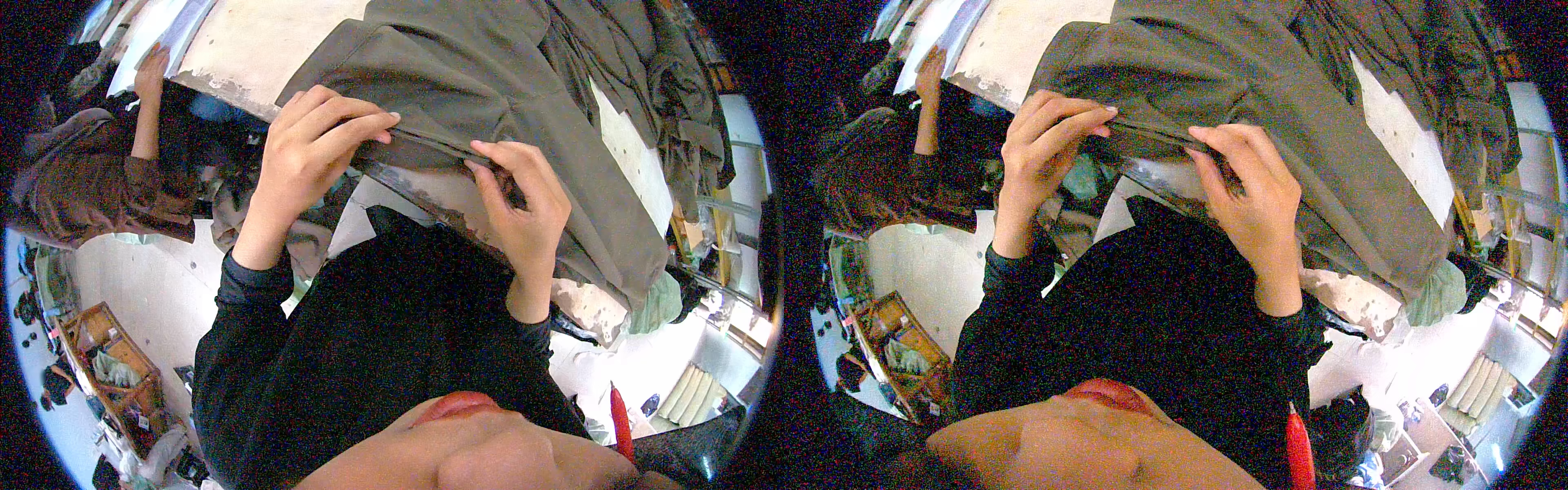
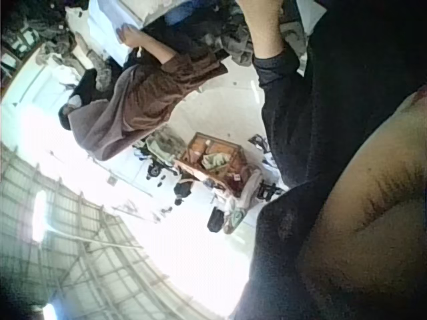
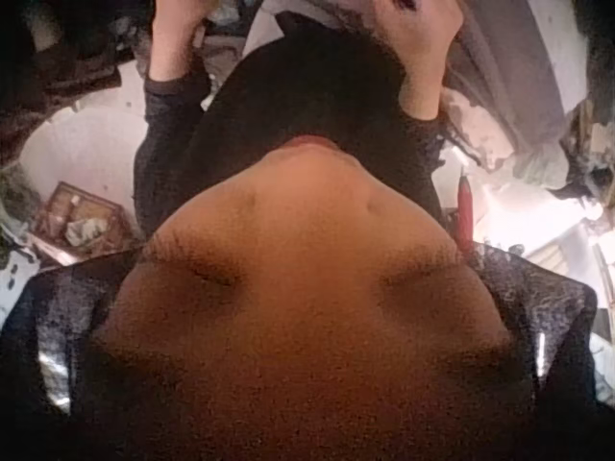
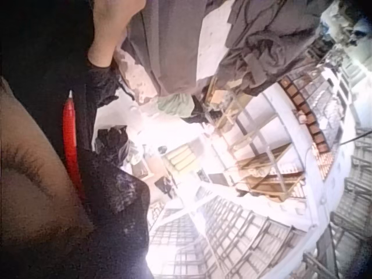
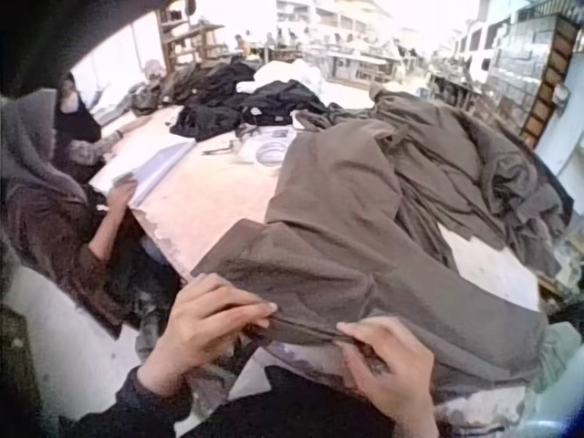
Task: The person folds a pair of olive trousers on a work table. They smooth the fabric, measure the leg width with a tape measure, and apply a piece of white tape to the hem before folding the garment.
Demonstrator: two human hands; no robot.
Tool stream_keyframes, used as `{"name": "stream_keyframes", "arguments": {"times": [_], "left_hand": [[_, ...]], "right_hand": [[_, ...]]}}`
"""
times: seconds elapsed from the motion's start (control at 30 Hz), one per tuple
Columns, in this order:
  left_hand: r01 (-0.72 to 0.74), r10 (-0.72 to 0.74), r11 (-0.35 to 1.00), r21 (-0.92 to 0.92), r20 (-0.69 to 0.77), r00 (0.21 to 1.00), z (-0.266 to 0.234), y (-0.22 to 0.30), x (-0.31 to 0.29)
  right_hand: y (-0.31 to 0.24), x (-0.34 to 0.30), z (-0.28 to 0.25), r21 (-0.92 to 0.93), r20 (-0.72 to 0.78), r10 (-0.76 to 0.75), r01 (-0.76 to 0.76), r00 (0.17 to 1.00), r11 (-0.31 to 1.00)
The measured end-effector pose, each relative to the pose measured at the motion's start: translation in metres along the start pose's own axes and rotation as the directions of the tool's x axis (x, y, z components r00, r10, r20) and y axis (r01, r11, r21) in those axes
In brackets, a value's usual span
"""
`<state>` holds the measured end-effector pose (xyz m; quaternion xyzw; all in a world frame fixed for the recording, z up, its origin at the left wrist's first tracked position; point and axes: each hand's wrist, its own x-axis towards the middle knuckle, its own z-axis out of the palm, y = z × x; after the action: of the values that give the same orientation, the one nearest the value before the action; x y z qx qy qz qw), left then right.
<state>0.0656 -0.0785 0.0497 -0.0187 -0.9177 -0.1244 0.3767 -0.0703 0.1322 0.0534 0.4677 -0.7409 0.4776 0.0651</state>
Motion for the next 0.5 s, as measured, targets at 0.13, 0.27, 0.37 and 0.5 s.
{"name": "stream_keyframes", "arguments": {"times": [0.13,0.27,0.37,0.5], "left_hand": [[-0.029,0.026,0.997,0.069,0.046,0.999,-0.002,-0.003,0.0],[-0.045,0.037,0.994,0.101,0.08,0.996,-0.006,0.0,-0.004],[-0.048,0.043,0.998,0.051,0.096,0.994,-0.009,0.0,-0.008],[-0.028,0.027,0.999,0.014,0.068,0.997,-0.011,-0.004,-0.011]], "right_hand": [[0.007,0.0,0.002,-0.035,-0.028,-0.092,0.091,0.995,0.995],[0.01,-0.001,-0.001,-0.112,-0.018,-0.132,0.129,0.991,0.985],[0.009,-0.002,-0.003,-0.097,-0.038,-0.14,0.136,0.989,0.986],[0.01,-0.005,-0.002,-0.118,-0.047,-0.169,0.162,0.984,0.98]]}}
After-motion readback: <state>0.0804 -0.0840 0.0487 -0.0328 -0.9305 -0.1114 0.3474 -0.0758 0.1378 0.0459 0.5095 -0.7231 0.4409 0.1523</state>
